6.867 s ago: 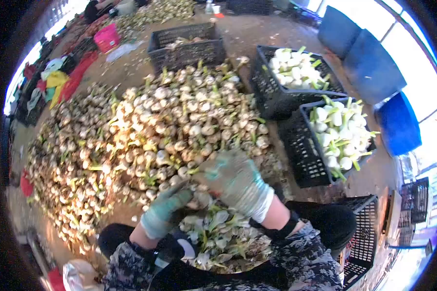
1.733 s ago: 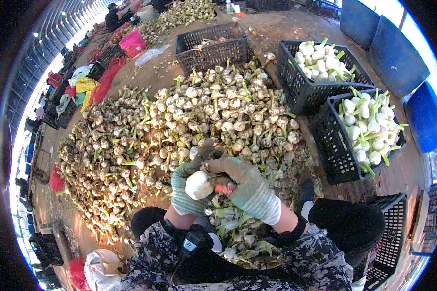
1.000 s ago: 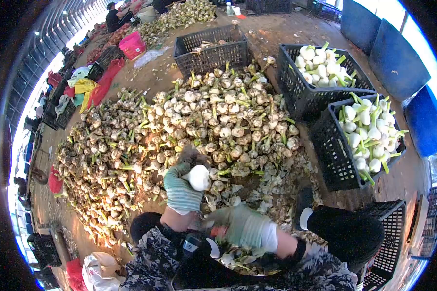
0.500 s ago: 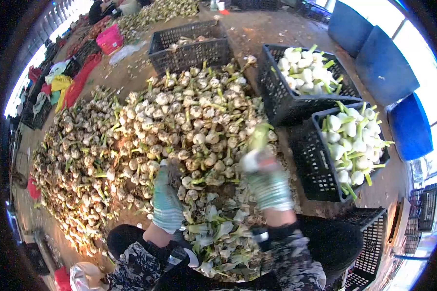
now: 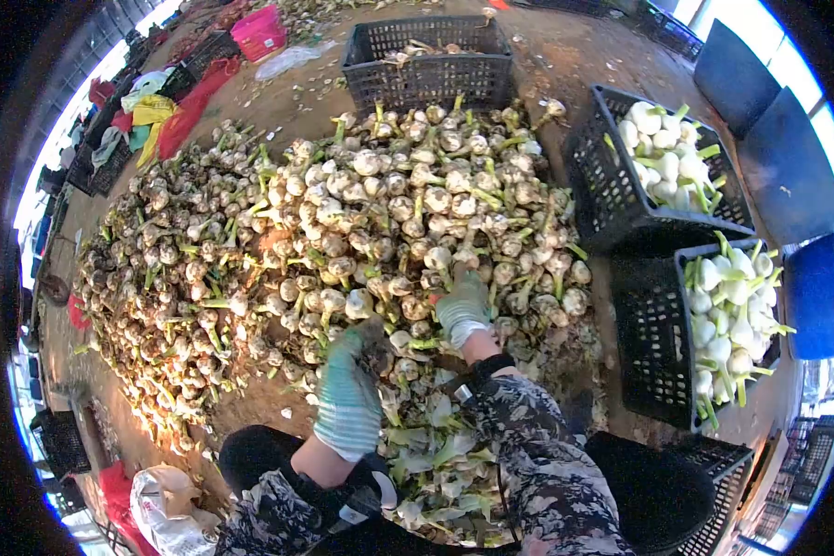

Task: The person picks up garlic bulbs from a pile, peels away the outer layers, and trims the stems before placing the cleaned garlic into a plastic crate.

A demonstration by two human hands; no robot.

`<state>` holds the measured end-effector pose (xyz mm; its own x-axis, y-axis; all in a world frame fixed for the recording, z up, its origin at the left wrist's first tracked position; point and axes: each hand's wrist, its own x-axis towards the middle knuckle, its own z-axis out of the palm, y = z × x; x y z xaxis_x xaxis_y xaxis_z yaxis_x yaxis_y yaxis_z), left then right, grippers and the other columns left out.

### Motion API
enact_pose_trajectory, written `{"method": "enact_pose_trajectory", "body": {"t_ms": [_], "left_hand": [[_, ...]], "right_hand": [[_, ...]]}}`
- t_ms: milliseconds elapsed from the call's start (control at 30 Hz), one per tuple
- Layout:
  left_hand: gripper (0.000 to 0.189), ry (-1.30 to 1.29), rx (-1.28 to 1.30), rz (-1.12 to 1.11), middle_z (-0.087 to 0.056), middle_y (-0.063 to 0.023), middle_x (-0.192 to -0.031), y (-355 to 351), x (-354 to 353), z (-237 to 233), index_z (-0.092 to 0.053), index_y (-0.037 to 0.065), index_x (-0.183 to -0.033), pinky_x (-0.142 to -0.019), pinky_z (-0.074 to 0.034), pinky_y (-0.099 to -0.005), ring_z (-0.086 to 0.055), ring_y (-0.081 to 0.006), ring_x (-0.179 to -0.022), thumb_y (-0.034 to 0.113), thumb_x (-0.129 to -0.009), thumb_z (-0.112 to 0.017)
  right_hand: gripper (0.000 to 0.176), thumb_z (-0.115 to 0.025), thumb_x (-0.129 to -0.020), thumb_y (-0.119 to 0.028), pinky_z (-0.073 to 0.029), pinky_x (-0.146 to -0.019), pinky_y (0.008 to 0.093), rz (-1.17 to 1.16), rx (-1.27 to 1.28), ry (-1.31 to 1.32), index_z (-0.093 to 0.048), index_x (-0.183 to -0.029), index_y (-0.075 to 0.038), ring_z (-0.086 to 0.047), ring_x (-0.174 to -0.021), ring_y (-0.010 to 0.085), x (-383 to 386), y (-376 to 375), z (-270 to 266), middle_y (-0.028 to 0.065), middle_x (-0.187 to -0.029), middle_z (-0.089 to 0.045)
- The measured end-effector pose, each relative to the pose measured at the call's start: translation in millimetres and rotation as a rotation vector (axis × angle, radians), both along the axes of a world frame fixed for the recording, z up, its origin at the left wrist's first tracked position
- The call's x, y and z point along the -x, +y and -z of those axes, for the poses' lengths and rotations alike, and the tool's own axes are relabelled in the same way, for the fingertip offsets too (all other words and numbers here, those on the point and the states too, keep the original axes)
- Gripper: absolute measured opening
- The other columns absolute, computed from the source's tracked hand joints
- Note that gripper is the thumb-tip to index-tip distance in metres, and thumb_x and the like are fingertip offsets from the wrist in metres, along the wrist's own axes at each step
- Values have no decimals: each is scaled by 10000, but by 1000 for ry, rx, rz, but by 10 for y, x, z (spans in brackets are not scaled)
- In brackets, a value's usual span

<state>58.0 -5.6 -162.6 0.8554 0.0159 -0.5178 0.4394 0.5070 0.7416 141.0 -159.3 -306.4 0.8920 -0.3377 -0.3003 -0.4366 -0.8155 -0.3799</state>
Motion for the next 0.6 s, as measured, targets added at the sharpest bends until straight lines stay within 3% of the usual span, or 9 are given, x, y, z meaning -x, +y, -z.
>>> {"method": "enact_pose_trajectory", "body": {"t_ms": [67, 100, 200, 233, 300, 367, 433, 500, 600], "left_hand": [[295, -17, 3, -21, -570, -58, -984, -14, 21, 41, -531, 5, -1054, -837, -397, -298, -512, -161, -918, 200, -838, -485], [304, -34, 12, -29, -571, -64, -995, -10, 42, 50, -525, -4, -1078, -844, -400, -299, -515, -162, -925, 193, -852, -472], [296, -99, -43, 34, -575, -59, -1002, 60, 8, 214, -529, -7, -1085, -851, -405, -292, -524, -151, -919, 186, -868, -470], [291, -95, -25, 59, -577, -53, -999, 84, 2, 217, -534, -5, -1079, -844, -409, -285, -527, -146, -910, 186, -866, -480], [288, -86, -5, 32, -576, -36, -971, 128, -43, 152, -539, 6, -1078, -796, -429, -258, -534, -126, -861, 187, -857, -503], [288, -32, 26, -7, -568, -26, -933, 208, -81, 132, -540, 24, -1085, -715, -453, -249, -535, -104, -799, 194, -854, -512], [320, 23, -3, -10, -559, -26, -906, 244, -151, -100, -516, 44, -1118, -651, -464, -245, -531, -96, -753, 228, -856, -516], [366, 186, 130, 106, -559, -35, -916, 274, -174, -315, -481, 53, -1152, -647, -472, -253, -536, -106, -750, 264, -856, -519], [380, 120, 273, 328, -560, -51, -947, 305, -102, -216, -461, 55, -1171, -680, -480, -264, -556, -143, -794, 277, -865, -502]], "right_hand": [[743, -645, -730, -339, -401, -896, 387, 20, 34, 51, -262, -1334, -139, -493, -1067, 327, -93, 225, -275, 223, -1203, -456], [705, -640, -731, -355, -413, -879, 396, 67, -130, 127, -317, -1309, -111, -503, -1047, 342, -162, 223, -273, 226, -1203, -457], [577, -624, -750, -313, -424, -862, 377, 125, -74, 146, -436, -1215, -28, -519, -1038, 312, -324, 163, -131, 194, -1174, -500], [483, -628, -744, -255, -470, -751, 368, 55, -255, -43, -490, -1158, -49, -583, -886, 306, -295, 26, 129, 168, -1003, -595], [371, -596, -775, -112, -479, -702, 278, 282, -972, -140, -506, -1118, -5, -593, -847, 226, -224, -143, 348, 126, -974, -605], [439, -610, -731, -1, -464, -797, 250, 432, -1164, 71, -499, -1156, -27, -568, -931, 187, -86, -171, -355, 127, -1067, -577], [408, -593, -723, 44, -465, -808, 282, 196, -1240, -75, -528, -1120, -25, -573, -912, 199, 142, -150, -969, 110, -1029, -589], [402, -623, -695, 24, -457, -821, 280, -18, -1042, -143, -550, -1087, -26, -574, -917, 198, 339, -118, -1567, 117, -1025, -590], [503, -674, -634, -18, -406, -896, 310, -706, -488, -293, -517, -1111, -28, -552, -991, 220, 513, -122, -2086, 152, -1078, -568]]}}
